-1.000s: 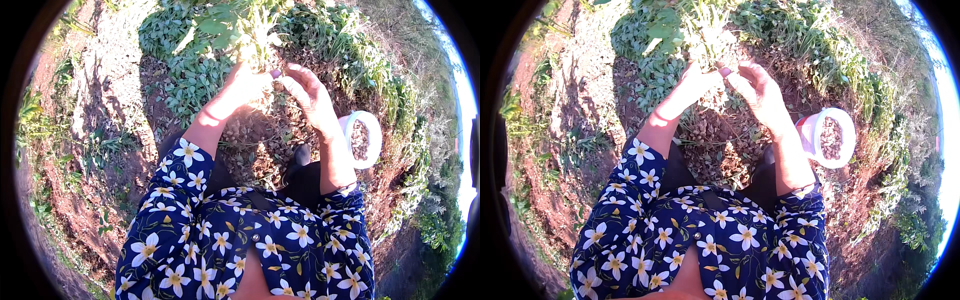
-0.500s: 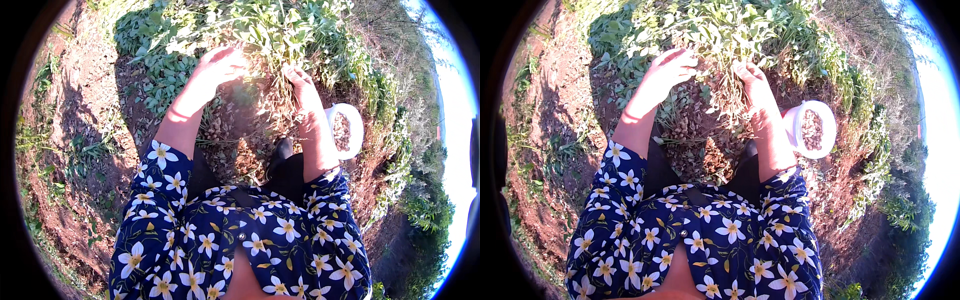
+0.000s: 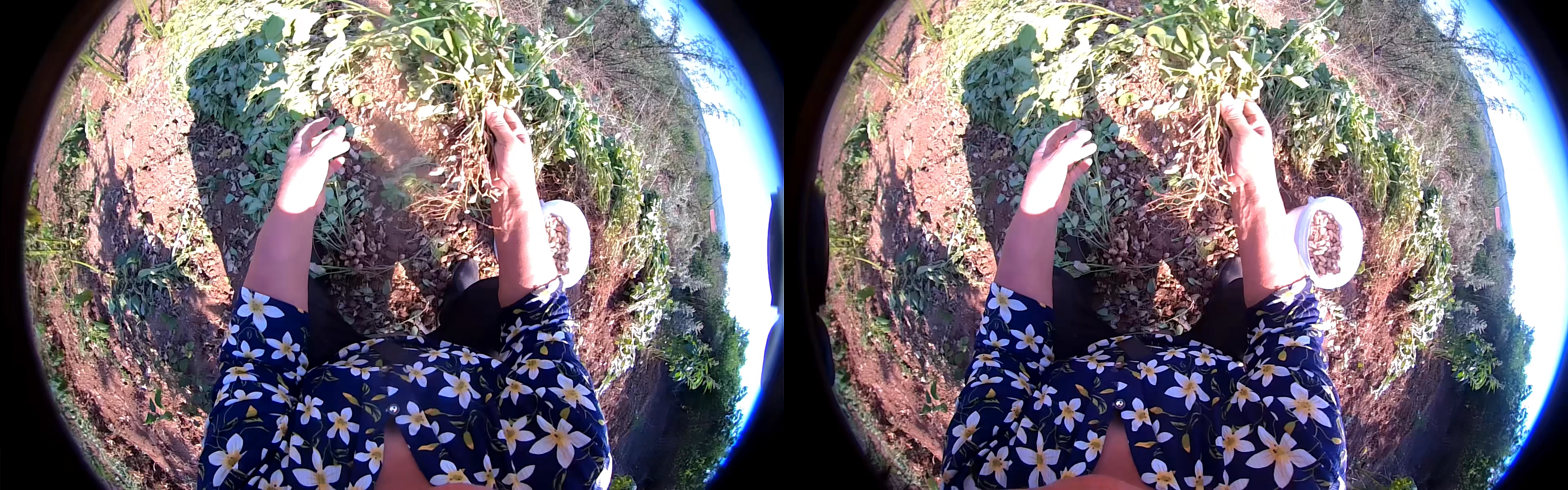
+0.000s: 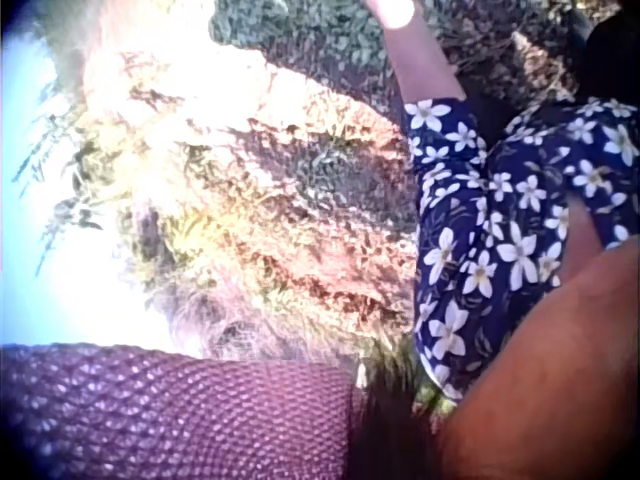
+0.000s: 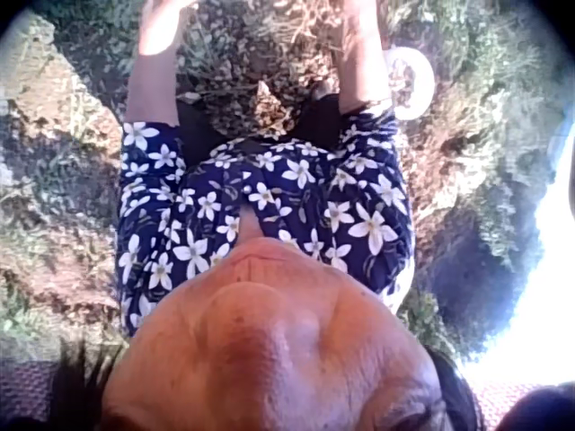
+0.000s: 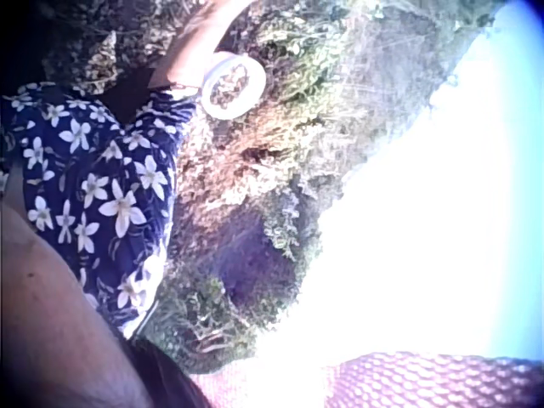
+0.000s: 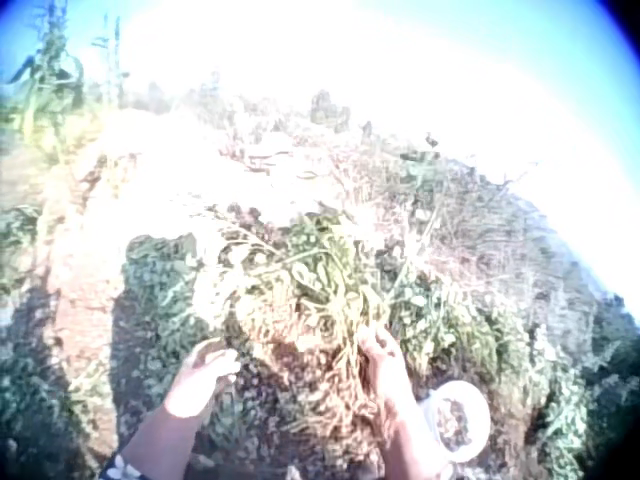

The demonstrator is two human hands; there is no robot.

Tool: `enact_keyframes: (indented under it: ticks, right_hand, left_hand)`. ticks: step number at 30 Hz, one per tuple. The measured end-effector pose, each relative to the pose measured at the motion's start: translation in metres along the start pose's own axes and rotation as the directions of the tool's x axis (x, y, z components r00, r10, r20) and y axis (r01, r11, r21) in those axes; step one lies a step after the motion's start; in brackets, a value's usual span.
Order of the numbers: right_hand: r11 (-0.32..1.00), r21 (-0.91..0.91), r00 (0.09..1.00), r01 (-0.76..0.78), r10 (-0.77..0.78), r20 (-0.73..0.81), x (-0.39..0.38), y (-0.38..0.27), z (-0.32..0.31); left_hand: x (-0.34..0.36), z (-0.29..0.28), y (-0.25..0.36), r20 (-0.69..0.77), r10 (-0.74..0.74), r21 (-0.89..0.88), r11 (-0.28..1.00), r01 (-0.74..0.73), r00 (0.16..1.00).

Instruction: The person stands in a garden and manually harvests peanuts by pulling plants from the soil. They shake the roots to dislodge dirt and place the harvested peanuts into a white bucket nearby.

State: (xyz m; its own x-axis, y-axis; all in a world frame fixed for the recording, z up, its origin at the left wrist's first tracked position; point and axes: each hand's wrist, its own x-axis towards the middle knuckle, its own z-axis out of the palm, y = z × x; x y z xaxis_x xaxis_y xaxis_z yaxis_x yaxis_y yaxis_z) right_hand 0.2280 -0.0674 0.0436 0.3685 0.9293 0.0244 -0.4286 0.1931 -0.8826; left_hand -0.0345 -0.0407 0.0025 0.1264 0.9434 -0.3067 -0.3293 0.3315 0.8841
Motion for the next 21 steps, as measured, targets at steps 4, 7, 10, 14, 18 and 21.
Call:
enact_keyframes:
  ticks: [4, 7, 10, 14, 18, 21]
  right_hand:
    - [0.906, -0.413, 0.988, -0.097, 0.037, -0.152, 0.103, -0.045, -0.024]
    - [0.764, -0.587, 0.937, -0.267, 0.062, -0.345, 0.192, -0.057, -0.096]
    - [0.769, -0.579, 0.898, -0.271, -0.014, -0.439, 0.185, -0.018, -0.112]
    - [0.569, -0.785, 0.965, -0.245, 0.219, -0.142, 0.114, 0.095, -0.117]
    - [0.391, -0.915, 0.747, -0.102, 0.637, 0.189, 0.011, 0.235, -0.124]
    - [0.279, -0.958, 0.698, 0.071, 0.672, 0.248, -0.061, 0.274, -0.069]
  left_hand:
    - [0.000, -0.007, 0.009, -0.021, -0.031, 0.035, 0.999, 0.031, 0.999]
    - [0.011, -0.001, 0.008, 0.037, -0.054, -0.019, 0.998, 0.055, 0.998]
    - [0.012, -0.001, 0.009, 0.009, 0.029, -0.022, 0.999, -0.029, 1.000]
    - [0.014, -0.009, 0.015, -0.036, 0.064, -0.200, 0.977, -0.070, 0.997]
    - [0.009, -0.021, 0.020, 0.007, 0.052, -0.286, 0.957, -0.048, 0.999]
    - [-0.004, -0.021, 0.037, -0.037, -0.026, -0.347, 0.938, 0.012, 0.999]
